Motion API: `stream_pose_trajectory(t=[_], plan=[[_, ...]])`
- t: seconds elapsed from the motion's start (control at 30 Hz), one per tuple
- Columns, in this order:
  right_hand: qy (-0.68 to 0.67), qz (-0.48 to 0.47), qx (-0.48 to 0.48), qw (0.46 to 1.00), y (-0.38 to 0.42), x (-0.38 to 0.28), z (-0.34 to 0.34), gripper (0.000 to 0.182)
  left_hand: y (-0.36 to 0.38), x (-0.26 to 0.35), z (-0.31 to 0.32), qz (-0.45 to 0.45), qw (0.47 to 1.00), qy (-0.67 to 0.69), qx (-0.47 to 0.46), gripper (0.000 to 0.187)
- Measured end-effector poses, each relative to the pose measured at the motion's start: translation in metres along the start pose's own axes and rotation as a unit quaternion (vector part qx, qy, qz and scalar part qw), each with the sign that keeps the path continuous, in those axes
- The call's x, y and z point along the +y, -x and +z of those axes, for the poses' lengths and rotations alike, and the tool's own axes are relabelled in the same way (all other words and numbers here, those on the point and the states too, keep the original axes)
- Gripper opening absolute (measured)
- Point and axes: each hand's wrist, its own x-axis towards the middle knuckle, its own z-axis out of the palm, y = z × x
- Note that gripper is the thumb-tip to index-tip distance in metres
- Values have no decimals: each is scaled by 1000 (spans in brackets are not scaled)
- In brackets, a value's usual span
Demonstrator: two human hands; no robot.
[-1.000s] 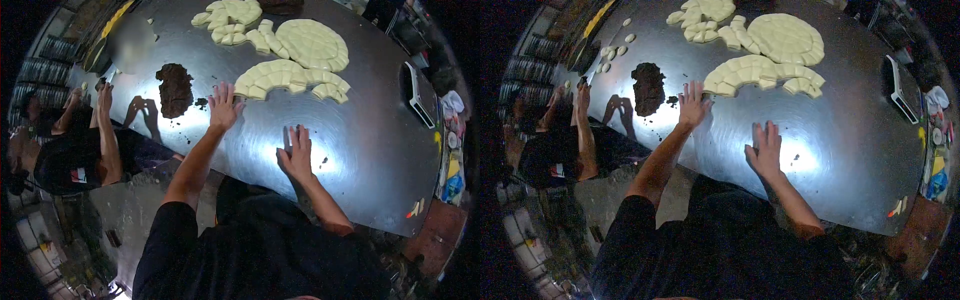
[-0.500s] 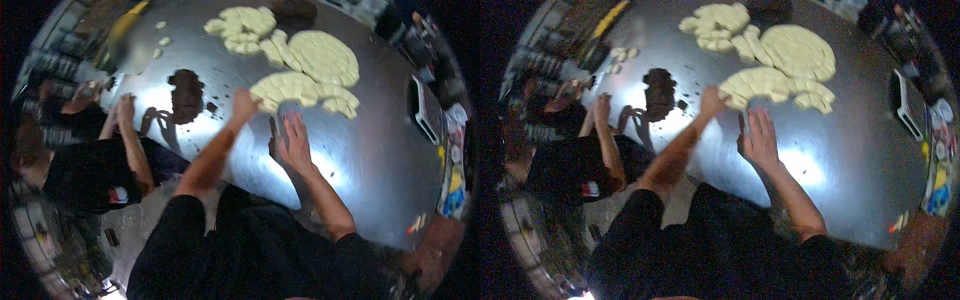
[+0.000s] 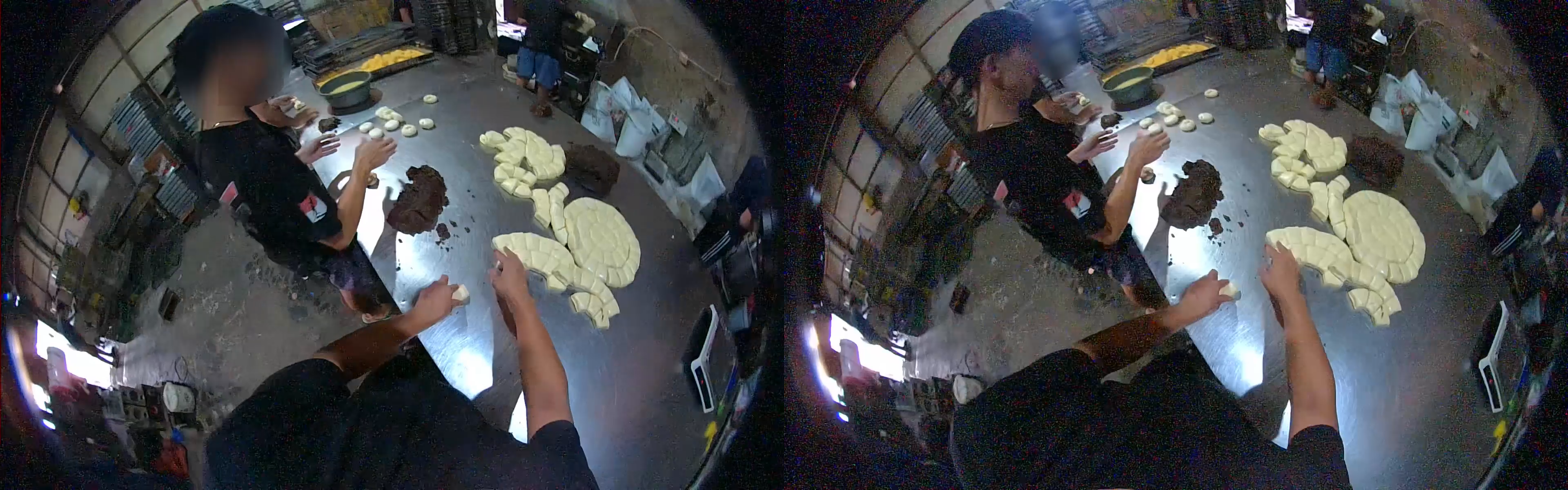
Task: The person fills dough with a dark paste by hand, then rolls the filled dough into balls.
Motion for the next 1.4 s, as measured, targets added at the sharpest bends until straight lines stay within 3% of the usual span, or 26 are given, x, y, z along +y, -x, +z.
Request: stream_pose_trajectory(t=[0.07,0.13,0.2,0.23,0.27,0.33,0.4,0.47,0.5,0.57,0.6,0.67,0.7,0.77,0.83,0.87,0.93,1.0,1.07,1.1,1.17,1.2,1.27,1.3,1.33,1.4], plan=[[-139,-87,118,979,2,2,-2,45,3,1,-4,42,996,-85,-4,23],[-154,-117,117,974,13,-9,-26,42,4,-7,-1,64,994,-85,12,20],[-169,-142,114,969,35,-21,-58,38,5,-13,-2,6,999,45,-9,20],[-179,-135,154,962,43,-27,-75,37,3,-16,6,8,994,97,42,22],[-189,-128,196,954,53,-34,-94,36,6,3,-6,12,994,98,43,22],[-208,-77,201,954,80,-60,-119,29,21,68,-51,-113,960,255,28,25],[-330,-72,223,914,102,-84,-126,20,23,107,-47,-52,934,342,91,26],[-326,-110,291,893,110,-90,-128,13,29,156,-58,24,870,469,149,22],[-326,-129,361,864,116,-89,-134,15,33,175,-66,22,870,470,146,22],[-286,-129,470,825,132,-87,-161,20,40,209,-82,94,777,621,44,16],[-315,-127,488,804,137,-92,-178,21,42,222,-89,86,776,624,37,16],[-192,-91,558,802,122,-49,-156,24,41,239,-103,160,882,415,158,21],[-151,-83,584,793,116,-36,-143,26,38,246,-107,86,898,397,171,34],[-115,-140,589,787,133,-88,-139,32,32,251,-113,-22,883,444,149,58],[-200,-179,528,805,154,-127,-157,38,30,229,-114,-54,831,547,86,75],[-321,-173,471,803,161,-132,-154,38,31,214,-111,-53,811,581,53,81],[-275,-137,454,836,158,-122,-133,32,37,191,-129,-149,851,495,89,67],[-283,-173,355,874,137,-123,-115,21,23,138,-122,-140,705,693,54,50],[-282,-250,228,898,119,-117,-90,17,41,79,-120,-191,713,673,-53,31],[-280,-287,169,900,112,-114,-76,20,55,31,-99,-131,815,563,-34,28],[-415,-68,-8,907,93,-129,-57,22,74,4,-93,-189,853,485,22,30],[-416,-64,-9,907,71,-127,-39,22,80,11,-105,-309,794,521,56,31],[-244,-193,187,932,-1,-113,6,34,101,-27,-93,-284,764,576,58,31],[-207,-200,185,940,-34,-110,23,38,110,-46,-87,-257,730,630,67,32],[-169,-209,182,946,-63,-110,38,42,119,-54,-88,-259,730,630,62,32],[-132,-224,157,953,-115,-109,68,42,135,-73,-89,-284,814,507,25,32]])
